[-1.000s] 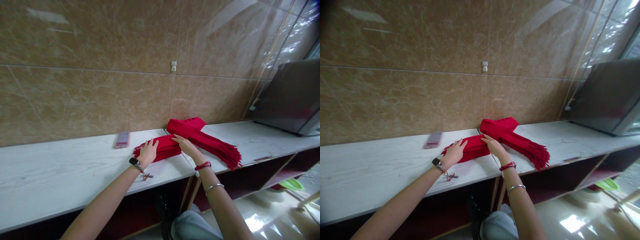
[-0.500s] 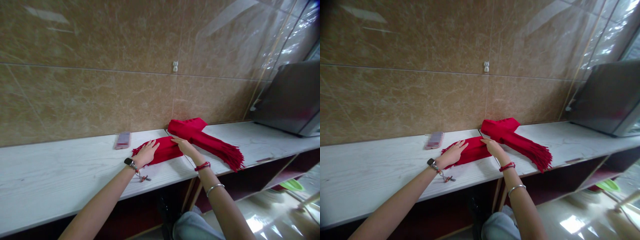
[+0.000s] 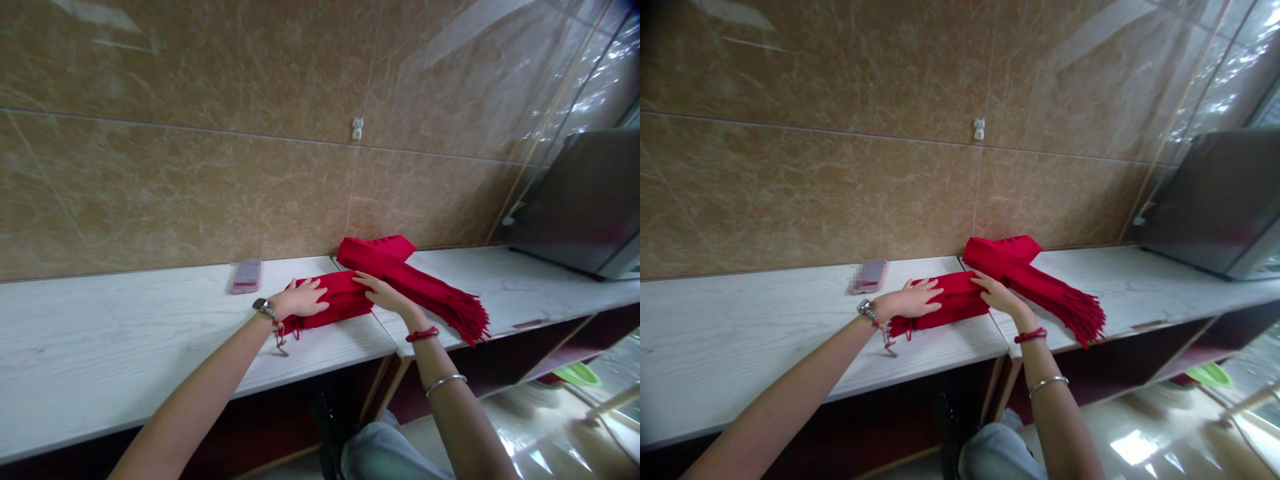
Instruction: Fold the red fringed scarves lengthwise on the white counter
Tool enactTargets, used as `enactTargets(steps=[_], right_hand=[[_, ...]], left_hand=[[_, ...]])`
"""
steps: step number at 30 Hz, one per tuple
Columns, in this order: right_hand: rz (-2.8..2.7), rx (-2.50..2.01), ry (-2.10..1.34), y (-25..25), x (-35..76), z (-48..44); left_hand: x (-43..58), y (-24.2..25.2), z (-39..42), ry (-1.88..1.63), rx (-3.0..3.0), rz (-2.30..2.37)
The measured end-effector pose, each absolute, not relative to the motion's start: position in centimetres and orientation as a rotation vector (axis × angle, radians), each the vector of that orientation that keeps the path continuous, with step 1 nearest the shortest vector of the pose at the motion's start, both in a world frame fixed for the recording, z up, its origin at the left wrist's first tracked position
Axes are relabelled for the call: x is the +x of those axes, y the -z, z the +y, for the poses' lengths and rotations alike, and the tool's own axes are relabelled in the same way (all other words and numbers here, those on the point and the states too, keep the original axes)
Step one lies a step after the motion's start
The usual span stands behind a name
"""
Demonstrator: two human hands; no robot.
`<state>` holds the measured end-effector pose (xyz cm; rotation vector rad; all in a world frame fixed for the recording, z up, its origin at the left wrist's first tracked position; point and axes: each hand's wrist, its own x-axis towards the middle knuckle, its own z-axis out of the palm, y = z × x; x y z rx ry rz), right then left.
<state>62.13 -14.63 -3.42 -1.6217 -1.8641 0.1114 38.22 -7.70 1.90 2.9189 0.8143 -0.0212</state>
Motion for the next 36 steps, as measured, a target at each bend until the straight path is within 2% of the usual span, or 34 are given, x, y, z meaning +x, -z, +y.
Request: enactTargets(steps=[4, 9, 19, 23, 29, 33, 36], right_hand=[[-1.825, -1.659, -0.281, 3.2, 62.3, -15.0], [-1.882, -1.709, -0.34, 3.3, 60.8, -14.6], [-2.189, -1.103, -0.454, 4.3, 45.4, -8.7], [-2.116, -1.123, -0.597, 4.1, 42.4, -7.5], [-1.933, -1.25, -0.769, 5.2, 40.5, -6.8], [-1.713, -1.425, -0.83, 6.0, 38.1, -6.8], [-1.666, -1.331, -0.84, 6.0, 35.4, -7.1]], left_hand=[[40.8, -2.4, -8.6, -0.052, 2.934, 0.828], [39.9, 0.9, -8.0, -0.118, 3.074, 0.827], [21.1, 0.6, -4.5, -0.068, 3.03, 1.09], [17.6, -0.3, -4.6, -0.11, 2.944, 1.161], [16.4, -2.3, -1.8, -0.365, 2.634, 1.208], [15.7, -2.7, -0.4, -0.629, 2.108, 1.051], [15.7, -2.2, -0.8, -0.748, 1.714, 0.943]])
